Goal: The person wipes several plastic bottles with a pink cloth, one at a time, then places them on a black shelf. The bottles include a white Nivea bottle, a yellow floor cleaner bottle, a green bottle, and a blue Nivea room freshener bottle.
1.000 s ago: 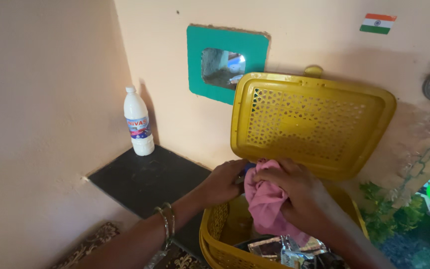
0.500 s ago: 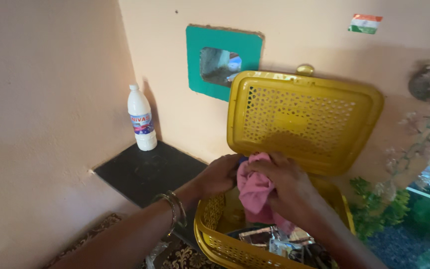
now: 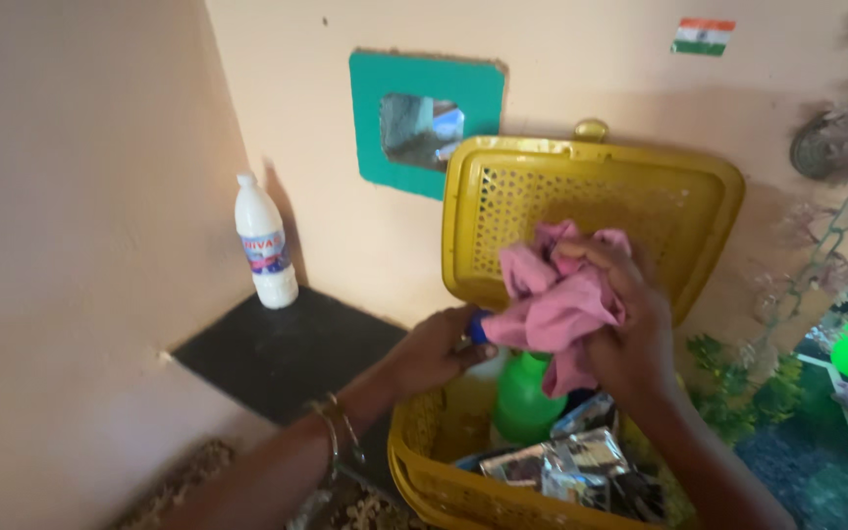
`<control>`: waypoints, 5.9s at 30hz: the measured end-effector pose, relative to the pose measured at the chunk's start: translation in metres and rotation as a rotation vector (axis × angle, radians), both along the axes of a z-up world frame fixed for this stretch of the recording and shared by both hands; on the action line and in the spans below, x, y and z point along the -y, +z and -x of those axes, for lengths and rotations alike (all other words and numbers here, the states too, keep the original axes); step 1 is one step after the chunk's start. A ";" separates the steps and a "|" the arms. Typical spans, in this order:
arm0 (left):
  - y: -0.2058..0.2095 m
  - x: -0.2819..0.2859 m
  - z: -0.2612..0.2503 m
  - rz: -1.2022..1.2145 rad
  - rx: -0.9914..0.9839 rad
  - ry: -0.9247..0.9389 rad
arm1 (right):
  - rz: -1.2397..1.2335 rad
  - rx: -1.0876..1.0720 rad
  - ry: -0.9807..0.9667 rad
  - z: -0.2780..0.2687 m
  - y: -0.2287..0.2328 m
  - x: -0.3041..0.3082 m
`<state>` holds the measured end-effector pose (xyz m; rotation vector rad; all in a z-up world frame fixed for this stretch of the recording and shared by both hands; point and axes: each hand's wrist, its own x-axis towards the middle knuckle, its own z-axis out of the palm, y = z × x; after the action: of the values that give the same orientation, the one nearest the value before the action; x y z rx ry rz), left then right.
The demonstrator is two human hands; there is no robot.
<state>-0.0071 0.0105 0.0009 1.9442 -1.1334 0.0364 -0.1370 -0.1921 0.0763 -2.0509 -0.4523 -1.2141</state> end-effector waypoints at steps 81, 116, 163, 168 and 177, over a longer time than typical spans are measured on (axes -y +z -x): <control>0.002 -0.014 -0.014 0.887 -0.901 -0.675 | -0.324 -0.066 -0.065 -0.067 0.018 -0.038; -0.030 -0.006 -0.044 0.749 -1.351 -0.880 | 0.495 0.037 -0.086 -0.065 0.014 -0.038; -0.041 -0.007 -0.060 0.580 -0.878 -0.621 | 0.211 -0.050 0.036 -0.063 0.006 -0.031; -0.037 -0.010 -0.054 0.590 -0.914 -0.626 | 0.205 -0.054 0.044 -0.065 0.004 -0.028; -0.056 -0.008 -0.067 0.602 -1.006 -0.723 | 0.132 -0.157 -0.022 -0.061 0.007 -0.039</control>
<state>0.0602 0.0186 -0.0550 0.7333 -0.8842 -0.8001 -0.0762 -0.1528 0.0830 -2.2497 -0.4462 -1.0497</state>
